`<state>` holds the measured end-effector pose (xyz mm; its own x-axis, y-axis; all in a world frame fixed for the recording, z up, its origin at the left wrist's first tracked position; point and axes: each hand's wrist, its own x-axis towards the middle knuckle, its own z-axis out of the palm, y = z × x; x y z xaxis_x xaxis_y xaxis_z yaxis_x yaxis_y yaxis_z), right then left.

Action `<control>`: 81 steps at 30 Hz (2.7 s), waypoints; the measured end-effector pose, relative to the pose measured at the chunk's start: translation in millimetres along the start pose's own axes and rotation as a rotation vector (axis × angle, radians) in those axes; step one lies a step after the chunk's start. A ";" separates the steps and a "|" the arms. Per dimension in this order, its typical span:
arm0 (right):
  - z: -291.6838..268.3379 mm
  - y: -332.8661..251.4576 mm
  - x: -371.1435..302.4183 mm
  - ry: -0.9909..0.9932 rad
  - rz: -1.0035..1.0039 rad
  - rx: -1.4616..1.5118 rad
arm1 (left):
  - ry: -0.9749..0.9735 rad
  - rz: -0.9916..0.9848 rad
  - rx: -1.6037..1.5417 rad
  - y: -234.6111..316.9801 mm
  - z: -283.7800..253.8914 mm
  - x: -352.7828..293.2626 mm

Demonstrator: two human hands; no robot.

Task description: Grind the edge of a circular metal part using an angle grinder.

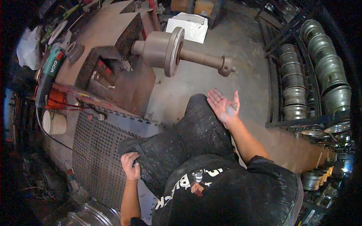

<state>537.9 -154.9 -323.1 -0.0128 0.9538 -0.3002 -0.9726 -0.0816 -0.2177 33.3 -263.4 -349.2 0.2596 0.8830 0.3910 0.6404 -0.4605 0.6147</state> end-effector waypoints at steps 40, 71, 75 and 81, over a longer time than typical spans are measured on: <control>35.2 -7.8 9.5 -0.131 -0.019 -0.085 | -0.010 -0.008 -0.014 3.4 -1.1 2.1; 32.5 -14.4 17.7 -0.089 -0.006 -0.121 | -0.019 -0.019 -0.017 -1.6 -0.7 -1.9; 30.6 -14.2 18.8 -0.119 0.018 -0.133 | -0.022 -0.009 -0.018 -0.8 -0.3 -0.7; 31.1 -18.4 20.5 -0.045 -0.016 -0.127 | 0.016 0.005 -0.018 -0.8 1.5 0.8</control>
<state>548.3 -124.8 -296.4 -0.0105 0.9672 -0.2539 -0.9356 -0.0992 -0.3388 34.1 -262.2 -350.4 0.2514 0.8792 0.4047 0.6259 -0.4667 0.6248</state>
